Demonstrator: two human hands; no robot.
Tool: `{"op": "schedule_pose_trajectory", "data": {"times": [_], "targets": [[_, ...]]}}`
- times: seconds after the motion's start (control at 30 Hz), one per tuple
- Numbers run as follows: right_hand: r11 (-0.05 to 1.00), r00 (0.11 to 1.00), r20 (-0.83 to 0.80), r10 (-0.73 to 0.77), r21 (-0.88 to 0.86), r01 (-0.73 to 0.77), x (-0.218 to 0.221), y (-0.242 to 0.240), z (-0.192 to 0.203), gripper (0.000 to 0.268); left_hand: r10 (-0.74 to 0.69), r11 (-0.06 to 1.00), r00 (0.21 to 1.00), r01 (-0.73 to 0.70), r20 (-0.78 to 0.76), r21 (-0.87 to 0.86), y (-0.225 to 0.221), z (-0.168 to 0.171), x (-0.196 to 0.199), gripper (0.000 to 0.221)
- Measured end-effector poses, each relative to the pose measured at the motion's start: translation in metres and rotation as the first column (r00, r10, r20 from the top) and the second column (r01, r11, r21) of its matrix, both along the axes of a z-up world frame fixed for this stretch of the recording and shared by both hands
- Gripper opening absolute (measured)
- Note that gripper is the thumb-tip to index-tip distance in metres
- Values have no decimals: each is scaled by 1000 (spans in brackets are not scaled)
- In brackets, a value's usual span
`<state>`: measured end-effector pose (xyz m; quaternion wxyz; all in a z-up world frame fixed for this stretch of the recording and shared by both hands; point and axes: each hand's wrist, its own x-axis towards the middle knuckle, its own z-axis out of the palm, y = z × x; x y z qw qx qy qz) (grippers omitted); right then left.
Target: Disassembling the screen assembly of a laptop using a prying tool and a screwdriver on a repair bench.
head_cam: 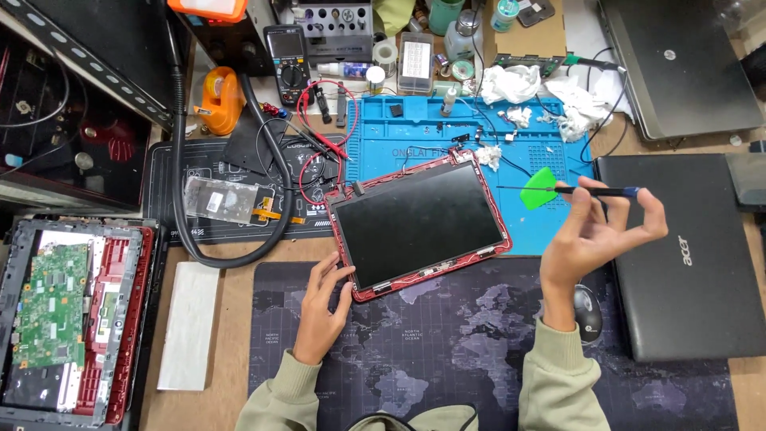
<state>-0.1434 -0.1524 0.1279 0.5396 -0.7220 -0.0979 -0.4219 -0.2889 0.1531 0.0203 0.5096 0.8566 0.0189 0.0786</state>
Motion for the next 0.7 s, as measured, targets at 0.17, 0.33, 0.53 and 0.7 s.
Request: {"op": "schedule_pose_trajectory", "data": {"times": [0.17, 0.33, 0.53, 0.7], "targets": [[1000, 1000, -21, 14, -4, -14, 9, -4, 1, 42, 14, 1000, 1000, -14, -16, 21, 0, -1, 0, 32], [1000, 1000, -19, 16, -10, -17, 22, -2, 3, 40, 11, 999, 1000, -11, -3, 46, 0, -1, 1, 34], [998, 998, -35, 57, 5, -57, 45, 3, 4, 37, 14, 998, 1000, -15, 2, 55, 1, 0, 1, 34], [992, 990, -69, 123, -28, -125, 76, 8, -6, 38, 44, 996, 997, -39, -70, 81, 0, 0, 1, 35]]}}
